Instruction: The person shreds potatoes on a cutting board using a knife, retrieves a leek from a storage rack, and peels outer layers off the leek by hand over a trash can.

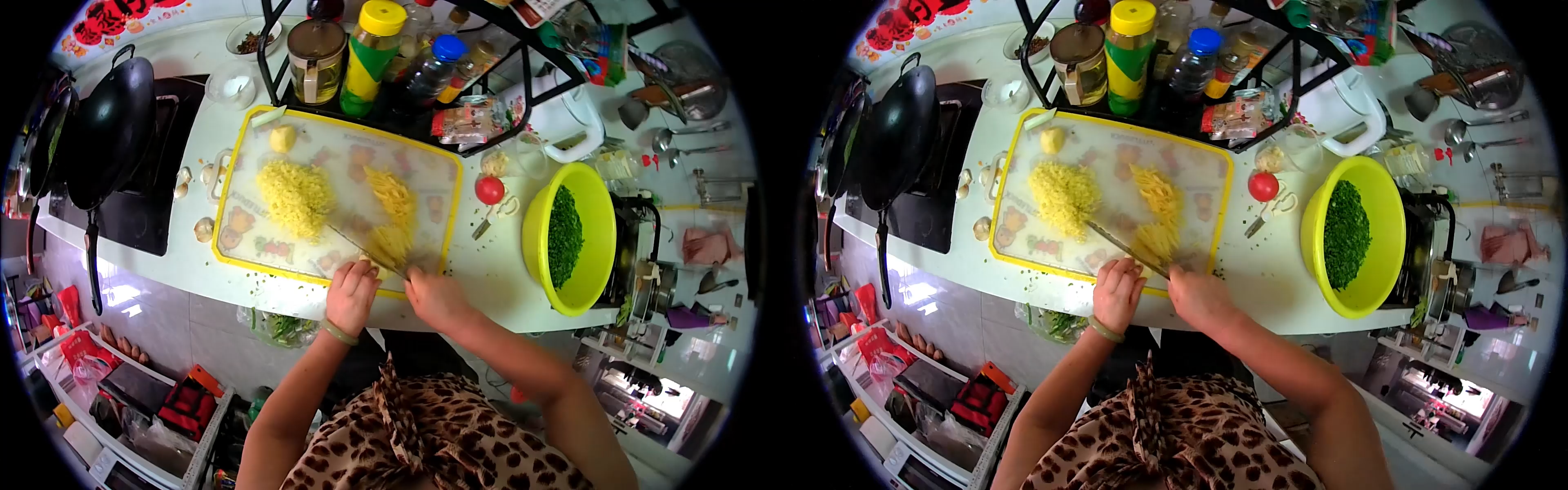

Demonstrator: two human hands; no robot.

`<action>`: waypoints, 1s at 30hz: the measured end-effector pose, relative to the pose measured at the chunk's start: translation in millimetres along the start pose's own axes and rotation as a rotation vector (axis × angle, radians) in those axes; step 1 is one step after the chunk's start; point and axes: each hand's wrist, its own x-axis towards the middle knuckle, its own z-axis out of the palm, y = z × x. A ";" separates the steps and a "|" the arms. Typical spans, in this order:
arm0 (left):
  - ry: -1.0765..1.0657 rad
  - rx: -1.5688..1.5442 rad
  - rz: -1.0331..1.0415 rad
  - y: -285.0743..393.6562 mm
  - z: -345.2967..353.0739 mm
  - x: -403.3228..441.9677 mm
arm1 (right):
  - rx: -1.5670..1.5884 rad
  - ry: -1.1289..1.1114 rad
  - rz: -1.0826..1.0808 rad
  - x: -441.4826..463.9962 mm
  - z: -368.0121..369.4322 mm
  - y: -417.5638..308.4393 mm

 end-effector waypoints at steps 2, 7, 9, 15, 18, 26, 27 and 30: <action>0.010 -0.006 0.018 0.9 -0.2 0.9 | 0.043 0.057 0.021 1.9 -4.4 2.4; 0.014 0.002 0.030 -1.3 -0.5 -1.1 | 0.172 -0.012 -0.001 2.8 -33.8 -1.8; 0.015 -0.022 0.025 -2.6 0.4 -0.6 | 0.106 -0.035 -0.005 -5.9 -50.7 -8.5; 0.015 -0.012 0.015 -0.9 -1.2 0.7 | -0.006 -0.109 -0.011 -19.3 -52.2 -6.6; 0.010 -0.010 0.021 -2.4 -0.1 -0.4 | -0.014 -0.115 -0.013 -19.0 -51.9 -7.2; -0.016 -0.006 -0.006 -2.6 -0.2 -1.4 | -0.065 -0.189 0.021 -1.1 -22.1 -9.7; -0.024 -0.003 -0.002 -2.0 -0.4 -1.3 | -0.048 -0.130 0.005 -0.1 -12.6 -7.7; 0.002 -0.014 -0.007 -1.2 1.0 0.1 | 0.020 -0.015 0.000 1.7 -4.7 -0.4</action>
